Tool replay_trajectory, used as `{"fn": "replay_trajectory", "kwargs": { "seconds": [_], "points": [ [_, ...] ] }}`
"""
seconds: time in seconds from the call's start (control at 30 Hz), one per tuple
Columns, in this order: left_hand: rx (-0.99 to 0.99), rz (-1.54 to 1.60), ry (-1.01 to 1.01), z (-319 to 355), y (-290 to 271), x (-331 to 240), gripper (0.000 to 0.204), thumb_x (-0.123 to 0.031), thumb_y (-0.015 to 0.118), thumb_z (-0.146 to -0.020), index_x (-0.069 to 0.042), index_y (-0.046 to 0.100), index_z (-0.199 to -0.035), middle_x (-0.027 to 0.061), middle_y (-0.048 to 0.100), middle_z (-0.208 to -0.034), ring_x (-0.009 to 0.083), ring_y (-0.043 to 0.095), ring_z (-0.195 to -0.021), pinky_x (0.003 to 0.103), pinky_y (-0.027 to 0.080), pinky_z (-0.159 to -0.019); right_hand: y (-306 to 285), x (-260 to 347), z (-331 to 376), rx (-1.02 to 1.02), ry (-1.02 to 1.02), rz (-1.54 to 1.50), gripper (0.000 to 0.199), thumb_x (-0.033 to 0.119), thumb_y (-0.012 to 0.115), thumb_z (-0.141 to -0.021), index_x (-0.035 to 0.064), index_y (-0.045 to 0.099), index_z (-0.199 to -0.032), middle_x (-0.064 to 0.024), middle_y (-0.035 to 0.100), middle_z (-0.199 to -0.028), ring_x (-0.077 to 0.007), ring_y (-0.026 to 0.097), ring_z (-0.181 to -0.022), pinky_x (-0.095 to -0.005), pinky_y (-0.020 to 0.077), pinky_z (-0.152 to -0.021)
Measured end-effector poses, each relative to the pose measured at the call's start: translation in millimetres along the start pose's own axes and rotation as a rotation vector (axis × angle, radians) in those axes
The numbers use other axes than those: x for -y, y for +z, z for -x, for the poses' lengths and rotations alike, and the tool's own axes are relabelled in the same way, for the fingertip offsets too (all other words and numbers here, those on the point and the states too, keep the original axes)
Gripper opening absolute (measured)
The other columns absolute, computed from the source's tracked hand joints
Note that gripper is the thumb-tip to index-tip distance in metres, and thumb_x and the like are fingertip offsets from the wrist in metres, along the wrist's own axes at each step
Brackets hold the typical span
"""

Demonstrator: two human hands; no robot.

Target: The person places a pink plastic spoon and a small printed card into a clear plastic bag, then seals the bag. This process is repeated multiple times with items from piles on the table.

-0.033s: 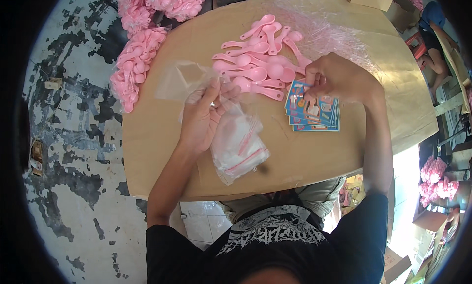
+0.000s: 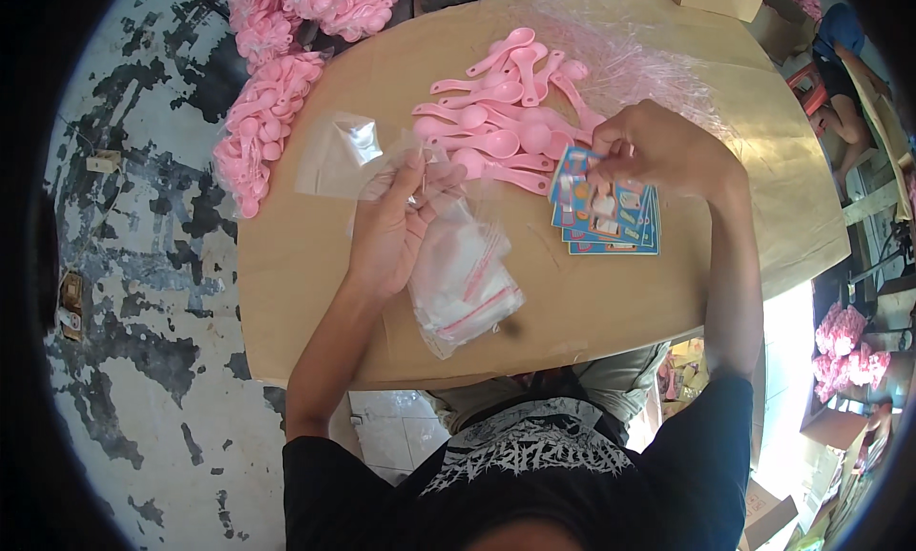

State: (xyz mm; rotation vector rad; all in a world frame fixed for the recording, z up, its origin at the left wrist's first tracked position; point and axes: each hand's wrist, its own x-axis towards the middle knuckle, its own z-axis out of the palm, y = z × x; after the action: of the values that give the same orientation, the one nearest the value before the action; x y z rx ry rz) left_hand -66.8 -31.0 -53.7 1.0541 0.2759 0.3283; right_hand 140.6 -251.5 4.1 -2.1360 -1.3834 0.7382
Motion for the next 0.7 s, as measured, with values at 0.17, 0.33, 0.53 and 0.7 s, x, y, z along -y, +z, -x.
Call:
{"fn": "replay_trajectory", "kwargs": {
  "seconds": [0.17,0.33,0.53,0.7],
  "points": [
    [0.071,0.196,-0.041,1.6,2.5,-7.1,0.032,-0.021,0.056,-0.099,0.001,0.052,-0.123,0.0137,0.064,-0.114,0.0255,0.063,-0.109,0.039,0.052,-0.096,5.3,-3.9,-0.8,-0.170,-0.148,0.012,0.020,0.017,0.065,-0.090,-0.0023,0.068,-0.089,-0.0093,0.067,-0.075,-0.0137,0.061,-0.066,-0.0303,0.0472,-0.061],
    [0.007,0.073,-0.002,3.9,3.0,-5.5,0.032,-0.017,0.059,-0.097,-0.001,0.051,-0.123,0.0144,0.063,-0.114,0.0257,0.062,-0.110,0.039,0.051,-0.098,18.3,27.4,-9.5,-0.272,-0.003,-0.304,0.027,0.027,0.053,-0.101,0.0029,0.062,-0.110,-0.0014,0.064,-0.080,-0.0055,0.054,-0.058,-0.0231,0.0459,-0.047],
    [-0.050,0.092,0.108,5.1,-3.0,-7.6,0.028,-0.019,0.060,-0.097,0.000,0.051,-0.117,0.0158,0.063,-0.114,0.0252,0.062,-0.110,0.039,0.050,-0.100,48.5,36.8,-23.1,-0.271,-0.088,-0.437,0.026,0.024,0.055,-0.099,0.0047,0.061,-0.115,-0.0007,0.063,-0.079,-0.0040,0.055,-0.054,-0.0207,0.0459,-0.042],
    [-0.049,0.102,0.108,7.0,5.7,-10.1,0.033,-0.020,0.060,-0.096,0.001,0.050,-0.121,0.0154,0.063,-0.114,0.0227,0.062,-0.109,0.038,0.049,-0.100,71.2,40.2,-31.9,-0.300,-0.234,-0.426,0.026,0.021,0.059,-0.097,0.0028,0.060,-0.116,-0.0007,0.062,-0.079,-0.0044,0.057,-0.060,-0.0204,0.0486,-0.051]
  ]
}}
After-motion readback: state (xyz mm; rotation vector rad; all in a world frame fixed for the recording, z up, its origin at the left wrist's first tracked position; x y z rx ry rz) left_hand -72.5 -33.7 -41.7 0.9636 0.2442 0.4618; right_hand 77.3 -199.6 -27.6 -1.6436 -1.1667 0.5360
